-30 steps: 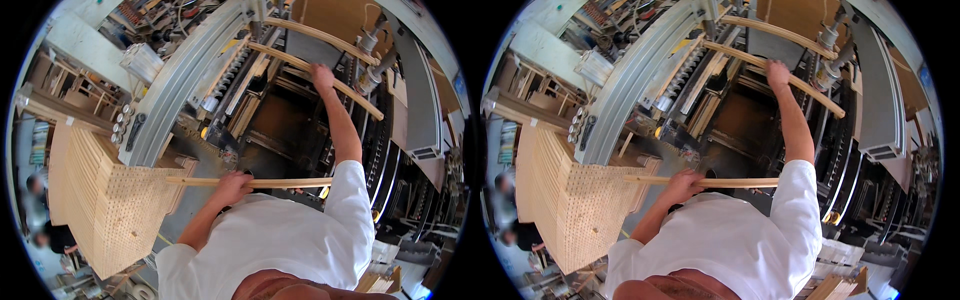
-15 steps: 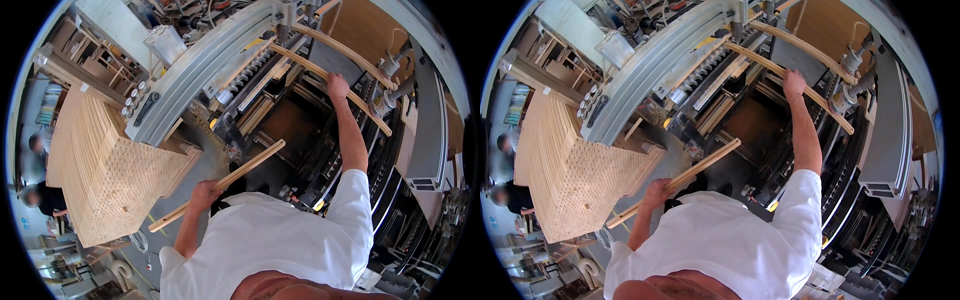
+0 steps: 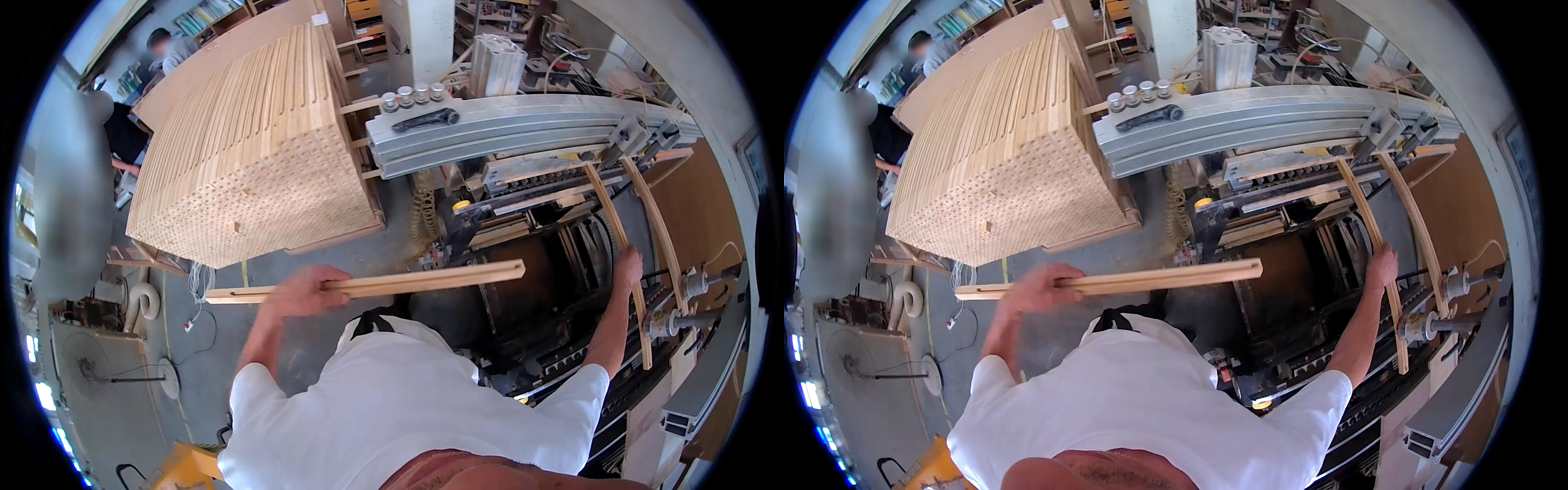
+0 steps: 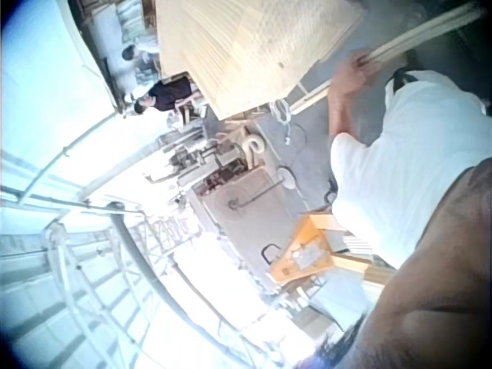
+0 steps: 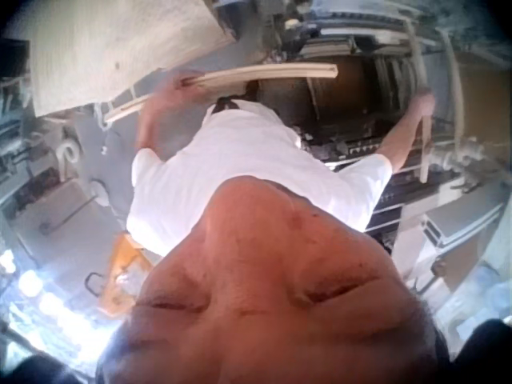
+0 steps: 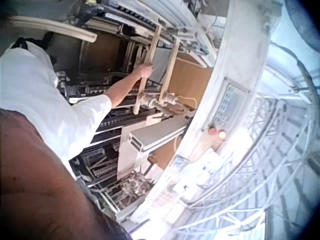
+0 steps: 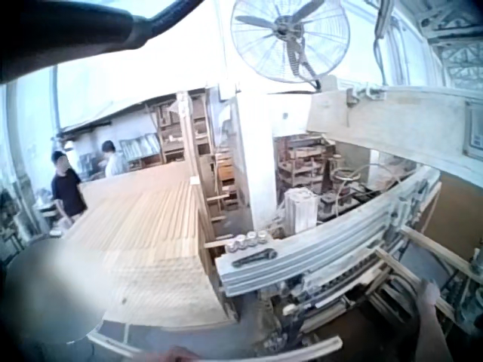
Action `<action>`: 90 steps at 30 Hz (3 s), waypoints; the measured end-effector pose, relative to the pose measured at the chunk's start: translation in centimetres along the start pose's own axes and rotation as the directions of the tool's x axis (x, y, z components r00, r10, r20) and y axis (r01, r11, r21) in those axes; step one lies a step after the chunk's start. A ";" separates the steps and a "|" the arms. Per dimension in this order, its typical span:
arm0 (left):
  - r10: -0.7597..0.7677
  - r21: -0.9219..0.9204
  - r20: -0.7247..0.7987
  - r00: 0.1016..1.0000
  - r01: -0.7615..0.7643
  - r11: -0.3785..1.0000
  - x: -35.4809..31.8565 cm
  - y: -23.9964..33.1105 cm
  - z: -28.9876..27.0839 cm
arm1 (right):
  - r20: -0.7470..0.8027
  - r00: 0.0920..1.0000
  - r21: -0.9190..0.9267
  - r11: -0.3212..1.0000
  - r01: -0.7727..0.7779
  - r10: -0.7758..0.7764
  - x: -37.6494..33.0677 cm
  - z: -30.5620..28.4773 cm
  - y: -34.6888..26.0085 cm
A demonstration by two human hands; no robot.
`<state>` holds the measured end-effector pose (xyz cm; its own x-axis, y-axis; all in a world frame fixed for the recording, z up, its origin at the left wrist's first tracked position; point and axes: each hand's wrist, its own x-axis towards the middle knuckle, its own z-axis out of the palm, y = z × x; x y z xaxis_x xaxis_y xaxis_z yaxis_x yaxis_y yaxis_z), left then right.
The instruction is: The person repeatedly picks up thin wooden planks from a stack and feeds them into a machine. They handle the planks one at a time, placing them into a slot on the machinery and then returning to the stack to retrieve the next piece. The process is continuous and repetitive throughout the clip.
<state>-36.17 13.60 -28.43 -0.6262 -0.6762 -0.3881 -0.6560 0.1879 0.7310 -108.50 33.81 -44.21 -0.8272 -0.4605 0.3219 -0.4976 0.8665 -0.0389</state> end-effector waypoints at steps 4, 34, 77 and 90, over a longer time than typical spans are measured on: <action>0.008 -0.232 -0.102 0.995 -0.031 0.972 -4.1 -1.3 -6.3 | 0.118 0.988 -0.074 0.993 -0.087 0.095 0.8 -0.1 1.0; 0.020 0.136 -0.681 0.732 0.100 0.986 35.8 -6.8 -42.9 | 0.296 0.941 0.746 0.575 -0.336 0.166 -40.3 -13.1 -30.3; 0.414 -0.117 0.896 0.164 -0.810 0.575 -2.1 -8.9 27.0 | -0.318 0.254 -0.300 0.158 -0.941 0.913 -107.7 -23.4 -27.6; 0.870 0.039 0.468 0.156 -0.987 0.156 26.6 16.8 36.7 | -0.186 0.276 0.011 0.283 -0.959 0.943 -87.6 -27.6 -25.8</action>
<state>-79.23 24.90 -47.05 -0.8656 0.3910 0.3129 0.4991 0.7246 0.4752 -15.96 57.13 -45.30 -0.6489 0.7259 0.2280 0.6500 0.6847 -0.3297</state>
